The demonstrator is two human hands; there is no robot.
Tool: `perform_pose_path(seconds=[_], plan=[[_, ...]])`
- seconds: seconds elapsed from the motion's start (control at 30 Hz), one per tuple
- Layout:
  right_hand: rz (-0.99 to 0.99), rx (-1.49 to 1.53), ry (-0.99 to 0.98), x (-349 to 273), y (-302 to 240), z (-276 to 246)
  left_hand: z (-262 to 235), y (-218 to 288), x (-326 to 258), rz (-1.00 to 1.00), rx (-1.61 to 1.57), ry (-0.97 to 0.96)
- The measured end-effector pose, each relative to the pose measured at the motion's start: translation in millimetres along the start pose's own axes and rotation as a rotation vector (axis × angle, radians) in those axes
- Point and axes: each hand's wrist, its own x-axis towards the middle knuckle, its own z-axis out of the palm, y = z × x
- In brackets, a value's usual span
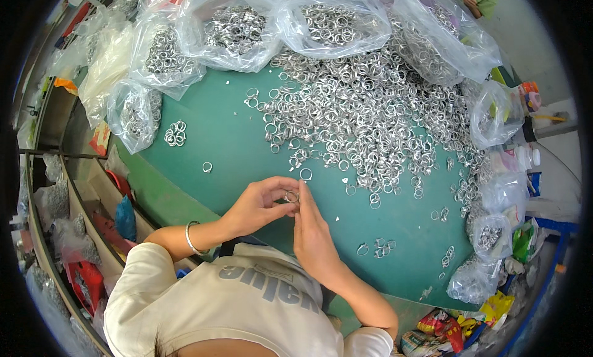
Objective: The person sorts metal rings from a large pile on a green table by hand and places some into plastic bags.
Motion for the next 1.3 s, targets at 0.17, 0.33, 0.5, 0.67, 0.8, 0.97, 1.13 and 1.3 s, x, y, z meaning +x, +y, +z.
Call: perform_pose_path(seconds=[0.17,0.33,0.5,0.67,0.8,0.97,1.13,1.3], plan=[[0.031,0.121,0.023,0.5,2.1,-1.8,0.3,-3.4,-3.4,0.055,0.081,0.041],[0.126,0.366,0.167,-1.2,12.9,-0.3,11.9,7.4,-9.1,0.178,0.425,0.066],[0.247,0.602,0.119,-4.6,19.6,-6.8,14.1,7.6,-11.8,0.218,0.487,0.057],[0.269,0.658,0.161,-8.3,16.3,-12.7,-2.1,1.4,-21.6,0.42,0.805,0.19],[0.323,0.623,0.133,-14.2,22.3,-17.6,-40.7,3.1,-37.9,0.473,1.168,0.547],[0.343,0.59,0.182,-30.5,27.0,-38.0,-97.4,-11.5,-45.0,0.619,1.444,0.744],[0.417,0.128,0.732,-82.4,59.5,-100.4,-105.6,-19.2,-46.5,0.542,1.339,0.766],[0.475,-0.69,1.13,-179.2,128.6,-170.1,-91.7,-9.4,-44.5,0.485,1.4,0.611]])
